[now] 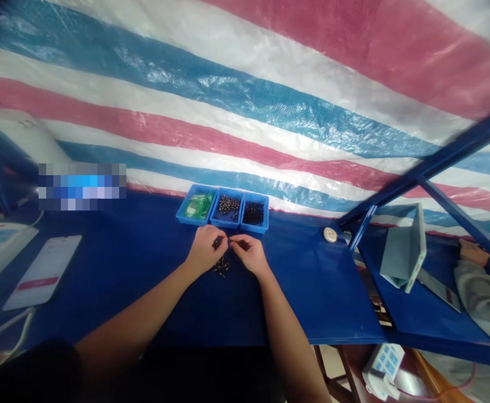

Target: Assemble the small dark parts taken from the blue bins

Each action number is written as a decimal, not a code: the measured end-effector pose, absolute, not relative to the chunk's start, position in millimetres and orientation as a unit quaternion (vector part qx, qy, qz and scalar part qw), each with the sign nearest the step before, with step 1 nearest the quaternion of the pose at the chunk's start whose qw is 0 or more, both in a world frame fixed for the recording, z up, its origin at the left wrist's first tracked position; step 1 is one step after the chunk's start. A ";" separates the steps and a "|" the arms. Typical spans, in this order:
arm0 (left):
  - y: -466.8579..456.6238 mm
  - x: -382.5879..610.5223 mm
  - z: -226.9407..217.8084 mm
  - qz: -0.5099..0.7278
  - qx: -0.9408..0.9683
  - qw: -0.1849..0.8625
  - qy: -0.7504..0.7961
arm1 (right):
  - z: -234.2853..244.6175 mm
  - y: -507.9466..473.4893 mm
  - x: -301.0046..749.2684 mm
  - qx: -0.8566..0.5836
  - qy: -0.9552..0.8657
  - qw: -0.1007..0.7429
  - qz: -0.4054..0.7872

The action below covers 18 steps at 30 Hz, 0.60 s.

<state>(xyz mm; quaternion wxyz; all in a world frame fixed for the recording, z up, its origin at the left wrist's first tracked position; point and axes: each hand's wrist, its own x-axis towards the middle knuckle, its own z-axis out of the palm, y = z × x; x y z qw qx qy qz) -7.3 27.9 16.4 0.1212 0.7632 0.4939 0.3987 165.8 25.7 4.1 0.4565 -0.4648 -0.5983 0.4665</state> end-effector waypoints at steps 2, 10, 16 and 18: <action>28.3 -4.9 14.3 0.402 0.763 0.121 0.492 | 4.0 25.8 165.9 -0.464 -0.609 0.450 0.459; 36.2 -3.4 11.2 0.404 0.738 0.143 0.522 | 0.6 32.7 164.2 -0.475 -0.608 0.455 0.443; 39.1 -4.8 10.7 0.413 0.743 0.166 0.501 | 0.5 35.5 164.2 -0.492 -0.608 0.475 0.403; 39.1 -4.4 10.1 0.410 0.743 0.171 0.501 | 0.0 36.1 165.0 -0.491 -0.605 0.479 0.403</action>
